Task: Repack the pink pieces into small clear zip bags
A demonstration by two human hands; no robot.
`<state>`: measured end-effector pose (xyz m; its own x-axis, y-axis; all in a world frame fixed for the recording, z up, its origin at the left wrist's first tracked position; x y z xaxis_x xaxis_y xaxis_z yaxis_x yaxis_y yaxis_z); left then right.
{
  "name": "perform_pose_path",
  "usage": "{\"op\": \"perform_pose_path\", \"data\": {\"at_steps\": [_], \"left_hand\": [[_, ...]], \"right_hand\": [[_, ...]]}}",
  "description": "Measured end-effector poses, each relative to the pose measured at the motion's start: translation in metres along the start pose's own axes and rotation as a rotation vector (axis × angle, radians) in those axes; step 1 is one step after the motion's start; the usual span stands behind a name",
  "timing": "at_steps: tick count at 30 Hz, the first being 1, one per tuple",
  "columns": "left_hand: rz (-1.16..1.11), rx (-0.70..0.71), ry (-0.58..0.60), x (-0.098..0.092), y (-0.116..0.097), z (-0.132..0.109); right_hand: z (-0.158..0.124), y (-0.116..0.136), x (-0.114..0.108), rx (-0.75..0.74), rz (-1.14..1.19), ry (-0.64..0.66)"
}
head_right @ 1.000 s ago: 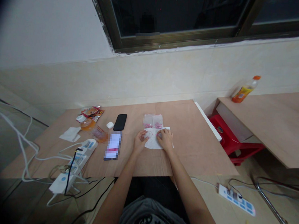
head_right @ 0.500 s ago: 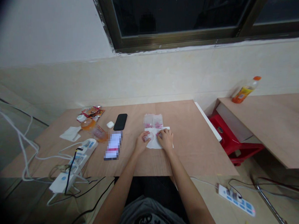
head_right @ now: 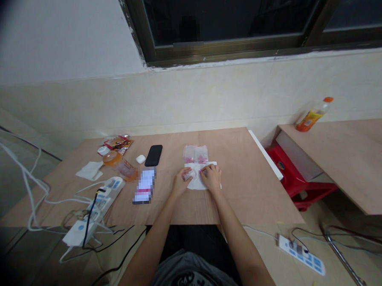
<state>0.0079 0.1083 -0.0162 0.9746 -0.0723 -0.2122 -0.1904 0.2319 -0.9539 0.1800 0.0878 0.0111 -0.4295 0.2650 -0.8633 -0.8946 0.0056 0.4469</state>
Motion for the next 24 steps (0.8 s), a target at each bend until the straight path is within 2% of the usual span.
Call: {"op": "perform_pose_path", "data": {"at_steps": [6, 11, 18, 24], "left_hand": [[-0.003, 0.009, 0.007, 0.000, -0.001, 0.001], [-0.017, 0.003, 0.001, 0.000, -0.002, 0.000], [-0.031, -0.002, -0.001, -0.001, -0.003, 0.000], [-0.026, -0.005, -0.024, -0.002, -0.005, 0.000]], "right_hand": [[0.000, 0.001, -0.002, -0.034, 0.081, -0.022], [-0.001, 0.004, -0.003, -0.123, 0.181, -0.039], [-0.003, 0.014, -0.001, -0.256, 0.228, 0.030], [-0.001, 0.006, -0.001, -0.162, 0.163, -0.030]]}}
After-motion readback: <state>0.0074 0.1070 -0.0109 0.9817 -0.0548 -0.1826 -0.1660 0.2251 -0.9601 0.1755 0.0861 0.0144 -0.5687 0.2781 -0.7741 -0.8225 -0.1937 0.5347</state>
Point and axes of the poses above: each hand's wrist, its own z-axis towards the middle knuckle, its own x-axis out of the palm, y = z × x, the point moved 6 cm from there along z, towards the middle knuckle, and after that the axes turned 1 degree about z, right-handed, at the moved point
